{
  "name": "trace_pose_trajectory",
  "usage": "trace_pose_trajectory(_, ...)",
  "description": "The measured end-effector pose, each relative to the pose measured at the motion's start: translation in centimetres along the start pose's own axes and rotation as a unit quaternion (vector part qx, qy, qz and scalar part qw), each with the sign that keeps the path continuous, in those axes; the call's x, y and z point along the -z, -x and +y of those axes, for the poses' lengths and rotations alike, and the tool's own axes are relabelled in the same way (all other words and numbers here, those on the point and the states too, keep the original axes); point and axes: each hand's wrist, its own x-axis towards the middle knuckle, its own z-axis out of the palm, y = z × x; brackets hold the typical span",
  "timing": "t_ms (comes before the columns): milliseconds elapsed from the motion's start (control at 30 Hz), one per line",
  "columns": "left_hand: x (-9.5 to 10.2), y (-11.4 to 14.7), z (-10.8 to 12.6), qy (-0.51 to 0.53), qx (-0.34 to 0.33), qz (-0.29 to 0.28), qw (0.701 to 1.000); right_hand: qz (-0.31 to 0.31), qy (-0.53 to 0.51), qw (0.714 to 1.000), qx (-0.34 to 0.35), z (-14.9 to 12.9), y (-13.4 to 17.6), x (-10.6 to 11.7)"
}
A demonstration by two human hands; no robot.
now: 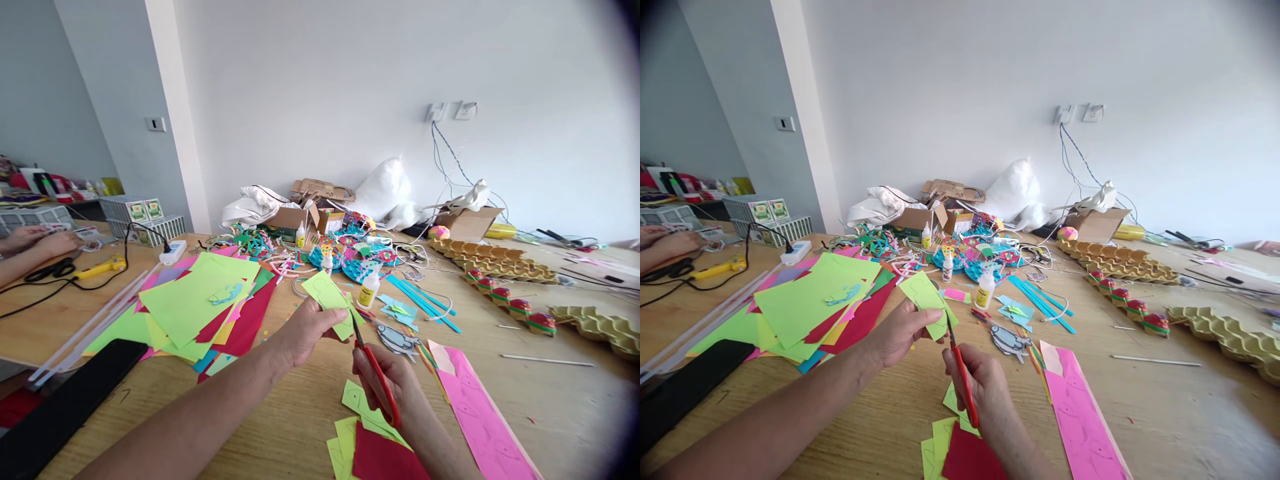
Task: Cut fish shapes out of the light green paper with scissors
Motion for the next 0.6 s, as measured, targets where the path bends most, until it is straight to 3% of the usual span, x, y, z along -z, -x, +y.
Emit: trace_pose_trajectory(600,-0.09,0.06,0.06,0.005,0.006,-0.007,1.0,-0.012,-0.014,1.0,0.019,-0.45,0.43,0.03)
